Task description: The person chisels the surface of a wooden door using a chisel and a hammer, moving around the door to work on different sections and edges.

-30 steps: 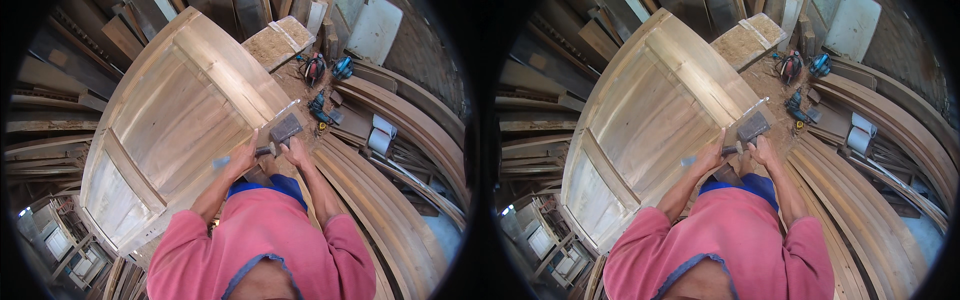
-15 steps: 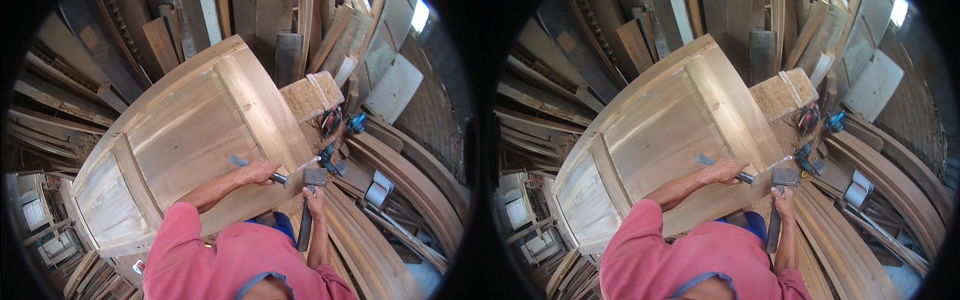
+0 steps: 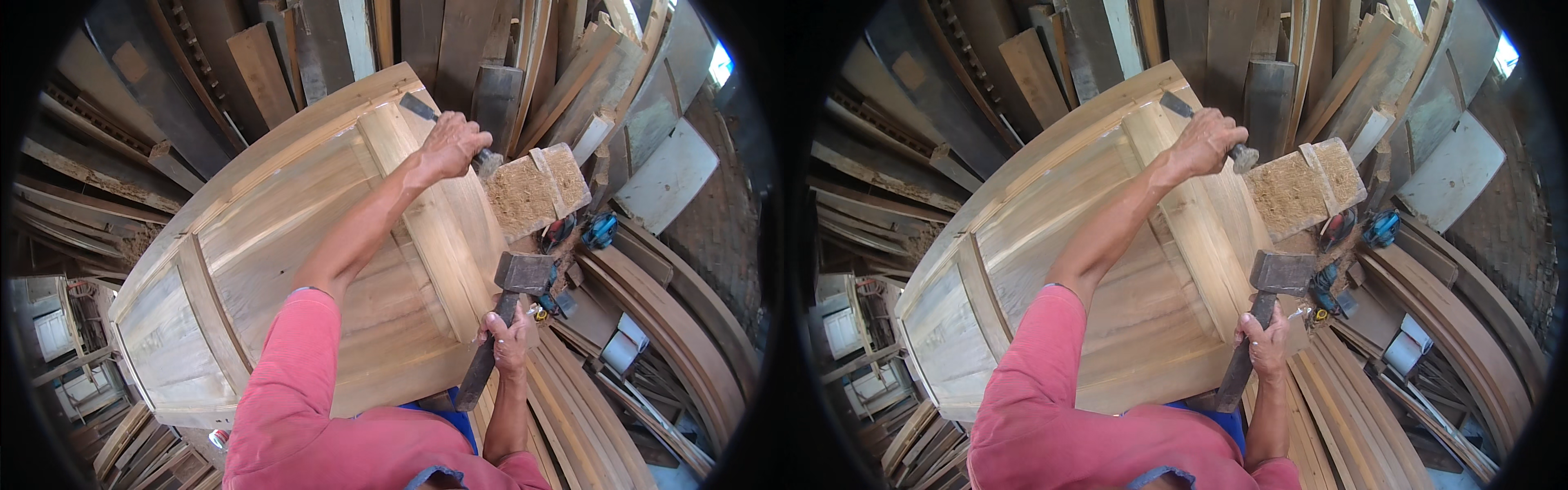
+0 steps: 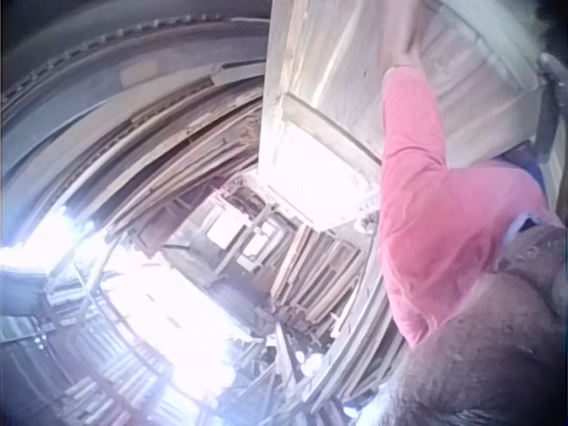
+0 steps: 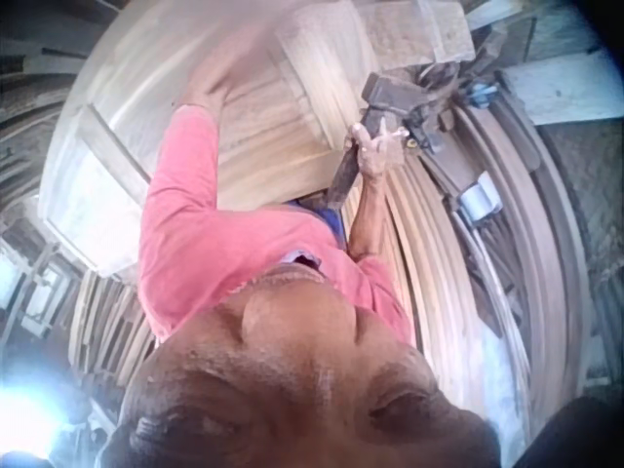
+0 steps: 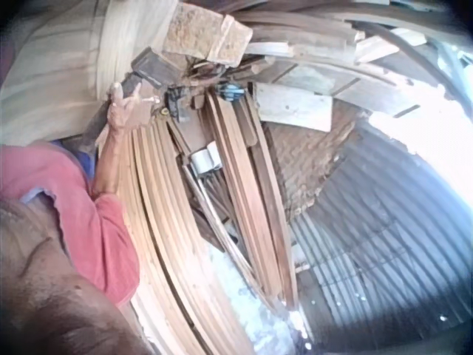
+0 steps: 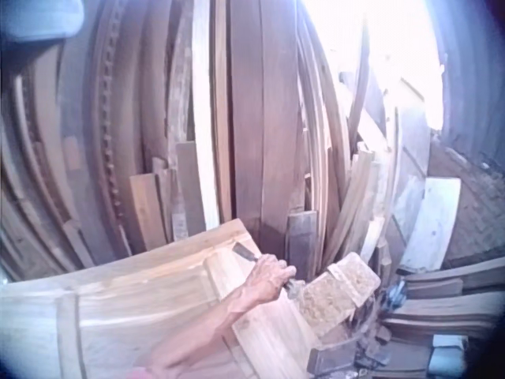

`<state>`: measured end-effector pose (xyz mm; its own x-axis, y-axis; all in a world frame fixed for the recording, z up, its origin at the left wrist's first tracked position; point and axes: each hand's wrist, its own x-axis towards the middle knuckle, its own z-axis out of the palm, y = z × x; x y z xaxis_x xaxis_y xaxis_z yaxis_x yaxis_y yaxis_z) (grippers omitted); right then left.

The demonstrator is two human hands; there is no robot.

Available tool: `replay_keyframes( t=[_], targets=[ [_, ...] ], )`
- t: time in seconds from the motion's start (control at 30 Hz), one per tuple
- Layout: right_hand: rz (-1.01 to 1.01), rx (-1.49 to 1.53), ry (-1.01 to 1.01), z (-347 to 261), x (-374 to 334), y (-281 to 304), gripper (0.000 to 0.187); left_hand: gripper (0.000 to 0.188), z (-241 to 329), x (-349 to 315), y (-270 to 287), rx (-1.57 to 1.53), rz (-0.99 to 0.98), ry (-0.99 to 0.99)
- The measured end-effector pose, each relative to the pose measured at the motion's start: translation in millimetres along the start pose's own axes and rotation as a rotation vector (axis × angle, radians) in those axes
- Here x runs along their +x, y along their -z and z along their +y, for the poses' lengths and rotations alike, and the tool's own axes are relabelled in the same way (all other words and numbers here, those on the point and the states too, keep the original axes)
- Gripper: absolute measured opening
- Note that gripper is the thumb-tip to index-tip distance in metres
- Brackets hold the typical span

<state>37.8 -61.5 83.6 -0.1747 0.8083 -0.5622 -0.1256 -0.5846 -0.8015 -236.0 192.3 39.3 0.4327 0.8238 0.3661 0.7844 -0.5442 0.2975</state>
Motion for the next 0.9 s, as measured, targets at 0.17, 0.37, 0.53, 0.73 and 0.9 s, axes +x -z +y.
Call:
replay_keyframes(
  t=[0.17,0.37,0.53,0.73,0.9],
  targets=[
    [-0.018,-0.026,-0.017,7.8,15.6,-14.3,0.042,0.027,-49.4,13.4,-22.6,0.001,-0.135,0.085],
    [-0.016,-0.006,-0.016,-0.6,26.4,-21.0,0.043,0.022,-76.0,18.4,-26.1,-0.066,-0.307,0.182],
    [0.015,0.019,0.102,-5.0,39.5,-26.6,0.043,0.021,-65.2,24.2,-16.0,-0.205,-0.242,0.259],
    [0.214,0.067,0.511,-37.8,63.4,-63.7,0.031,0.026,-84.2,14.7,-26.9,-0.232,-0.081,0.162],
    [0.483,0.431,0.719,-56.4,103.9,-104.0,0.015,0.020,-84.0,11.6,-29.1,-0.211,-0.013,0.099]
  ],
)
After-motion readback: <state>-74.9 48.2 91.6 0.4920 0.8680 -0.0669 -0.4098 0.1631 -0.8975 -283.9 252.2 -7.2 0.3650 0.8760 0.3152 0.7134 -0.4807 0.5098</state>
